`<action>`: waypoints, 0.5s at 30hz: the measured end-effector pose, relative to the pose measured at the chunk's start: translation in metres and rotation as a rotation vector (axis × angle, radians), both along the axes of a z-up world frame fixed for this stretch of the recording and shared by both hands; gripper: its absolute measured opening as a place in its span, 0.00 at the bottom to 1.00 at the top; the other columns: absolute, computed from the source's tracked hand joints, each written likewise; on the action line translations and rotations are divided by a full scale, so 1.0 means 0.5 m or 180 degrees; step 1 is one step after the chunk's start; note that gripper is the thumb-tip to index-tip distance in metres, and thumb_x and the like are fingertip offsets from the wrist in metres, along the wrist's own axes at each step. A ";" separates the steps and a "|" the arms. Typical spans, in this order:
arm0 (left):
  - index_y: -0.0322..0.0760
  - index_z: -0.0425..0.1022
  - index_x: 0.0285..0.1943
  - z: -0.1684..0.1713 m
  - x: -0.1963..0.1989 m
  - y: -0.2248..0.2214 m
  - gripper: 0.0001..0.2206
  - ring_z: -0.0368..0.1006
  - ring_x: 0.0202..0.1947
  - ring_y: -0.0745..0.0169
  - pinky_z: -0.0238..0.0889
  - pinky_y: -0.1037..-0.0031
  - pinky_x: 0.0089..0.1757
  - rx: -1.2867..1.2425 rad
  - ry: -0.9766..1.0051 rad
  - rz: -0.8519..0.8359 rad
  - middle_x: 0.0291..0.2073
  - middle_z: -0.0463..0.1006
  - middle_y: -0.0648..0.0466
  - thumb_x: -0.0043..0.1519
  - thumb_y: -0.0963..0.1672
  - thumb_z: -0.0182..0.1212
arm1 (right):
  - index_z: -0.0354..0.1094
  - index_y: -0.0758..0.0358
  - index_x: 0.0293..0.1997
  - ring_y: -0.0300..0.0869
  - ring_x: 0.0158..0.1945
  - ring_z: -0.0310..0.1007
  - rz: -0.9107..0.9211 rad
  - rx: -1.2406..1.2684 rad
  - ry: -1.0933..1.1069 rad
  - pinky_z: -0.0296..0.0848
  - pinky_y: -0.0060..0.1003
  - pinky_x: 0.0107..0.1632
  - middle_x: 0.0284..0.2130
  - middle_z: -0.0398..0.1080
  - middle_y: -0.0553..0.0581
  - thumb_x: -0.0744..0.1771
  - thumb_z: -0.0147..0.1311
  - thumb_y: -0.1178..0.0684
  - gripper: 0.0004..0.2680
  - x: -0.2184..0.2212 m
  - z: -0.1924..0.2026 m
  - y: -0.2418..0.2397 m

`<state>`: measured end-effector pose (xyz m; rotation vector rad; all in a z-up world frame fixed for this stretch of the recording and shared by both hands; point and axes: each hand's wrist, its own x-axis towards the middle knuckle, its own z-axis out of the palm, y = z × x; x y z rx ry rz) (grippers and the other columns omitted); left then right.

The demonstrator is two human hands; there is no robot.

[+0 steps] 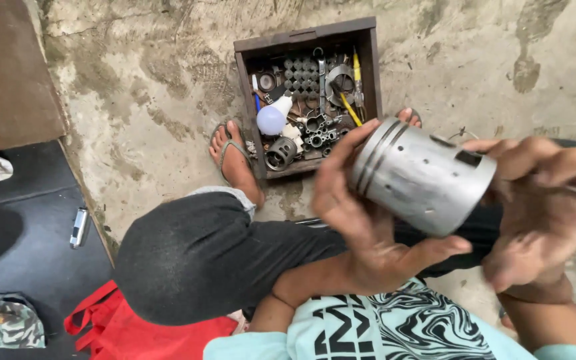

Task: Cleaning the ring grooves of a motorcycle piston using a thin metal tool to remove debris.

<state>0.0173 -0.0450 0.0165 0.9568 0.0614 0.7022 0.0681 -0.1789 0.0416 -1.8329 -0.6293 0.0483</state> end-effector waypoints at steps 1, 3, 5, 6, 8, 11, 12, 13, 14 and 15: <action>0.55 0.29 0.81 0.003 -0.001 -0.005 0.54 0.63 0.73 0.39 0.65 0.46 0.75 -0.0138 0.0001 0.0251 0.75 0.53 0.45 0.54 0.45 0.75 | 0.44 0.52 0.55 0.35 0.32 0.54 -0.0002 0.0016 0.0119 0.66 0.34 0.46 0.30 0.52 0.45 0.52 0.60 0.29 0.34 -0.001 0.010 0.009; 0.53 0.43 0.78 0.030 0.002 0.014 0.47 0.63 0.72 0.49 0.65 0.53 0.76 0.0292 0.0122 0.0324 0.71 0.54 0.52 0.53 0.47 0.75 | 0.46 0.66 0.58 0.40 0.41 0.58 -0.0223 -0.0368 0.0120 0.68 0.36 0.52 0.43 0.50 0.53 0.48 0.56 0.27 0.41 -0.027 0.023 0.003; 0.51 0.57 0.75 0.049 -0.002 0.014 0.40 0.63 0.70 0.60 0.66 0.60 0.77 0.0715 0.0217 0.0395 0.68 0.55 0.59 0.52 0.49 0.75 | 0.47 0.80 0.61 0.46 0.49 0.61 -0.0465 -0.0741 0.0094 0.71 0.38 0.58 0.57 0.47 0.61 0.44 0.51 0.25 0.49 -0.044 0.027 -0.011; 0.51 0.62 0.70 0.054 -0.004 0.006 0.35 0.59 0.68 0.58 0.68 0.59 0.75 0.0797 0.0418 0.0506 0.63 0.55 0.57 0.54 0.51 0.73 | 0.45 0.76 0.64 0.45 0.48 0.64 -0.0409 -0.0516 0.0147 0.73 0.37 0.57 0.60 0.49 0.61 0.48 0.56 0.35 0.44 -0.044 0.024 -0.020; 0.51 0.66 0.64 0.064 -0.006 -0.004 0.29 0.55 0.67 0.57 0.71 0.58 0.73 0.0888 0.0569 0.0639 0.59 0.54 0.55 0.55 0.53 0.72 | 0.43 0.71 0.68 0.43 0.46 0.68 -0.0339 -0.0270 0.0149 0.74 0.36 0.56 0.63 0.52 0.62 0.52 0.60 0.45 0.40 -0.048 0.015 -0.041; 0.53 0.68 0.53 0.080 -0.023 -0.009 0.21 0.58 0.60 0.53 0.57 0.42 0.77 0.0838 0.0475 0.0594 0.52 0.55 0.52 0.56 0.42 0.73 | 0.44 0.48 0.52 0.52 0.58 0.71 -0.0056 -0.0315 -0.0299 0.79 0.45 0.62 0.58 0.62 0.71 0.58 0.58 0.45 0.23 -0.060 -0.009 -0.106; 0.55 0.66 0.55 0.088 -0.035 -0.006 0.19 0.53 0.69 0.43 0.55 0.45 0.76 0.0716 0.0521 0.0302 0.52 0.54 0.52 0.59 0.46 0.71 | 0.55 0.61 0.55 0.48 0.53 0.78 -0.0076 -0.0146 0.0293 0.83 0.39 0.57 0.55 0.69 0.68 0.51 0.64 0.46 0.30 -0.062 -0.017 -0.145; 0.56 0.65 0.56 0.095 -0.046 -0.004 0.18 0.49 0.77 0.32 0.52 0.47 0.76 0.0594 0.0566 0.0009 0.52 0.53 0.52 0.63 0.50 0.70 | 0.64 0.74 0.58 0.45 0.47 0.86 -0.0103 0.0027 0.0886 0.87 0.32 0.53 0.51 0.76 0.66 0.45 0.71 0.47 0.37 -0.063 -0.027 -0.184; 0.56 0.65 0.56 0.095 -0.052 -0.006 0.18 0.49 0.77 0.32 0.52 0.47 0.76 0.0597 0.0576 0.0015 0.52 0.53 0.52 0.63 0.50 0.70 | 0.64 0.74 0.58 0.45 0.47 0.86 -0.0096 0.0030 0.0896 0.87 0.32 0.53 0.51 0.76 0.66 0.45 0.71 0.47 0.37 -0.040 -0.049 -0.263; 0.53 0.66 0.54 0.094 -0.058 -0.009 0.14 0.48 0.80 0.25 0.47 0.44 0.77 0.0499 0.0590 -0.0115 0.53 0.54 0.49 0.67 0.52 0.64 | 0.66 0.84 0.59 0.59 0.36 0.76 -0.0828 -0.0346 0.3584 0.74 0.45 0.38 0.45 0.74 0.86 0.52 0.60 0.52 0.31 -0.016 -0.072 -0.343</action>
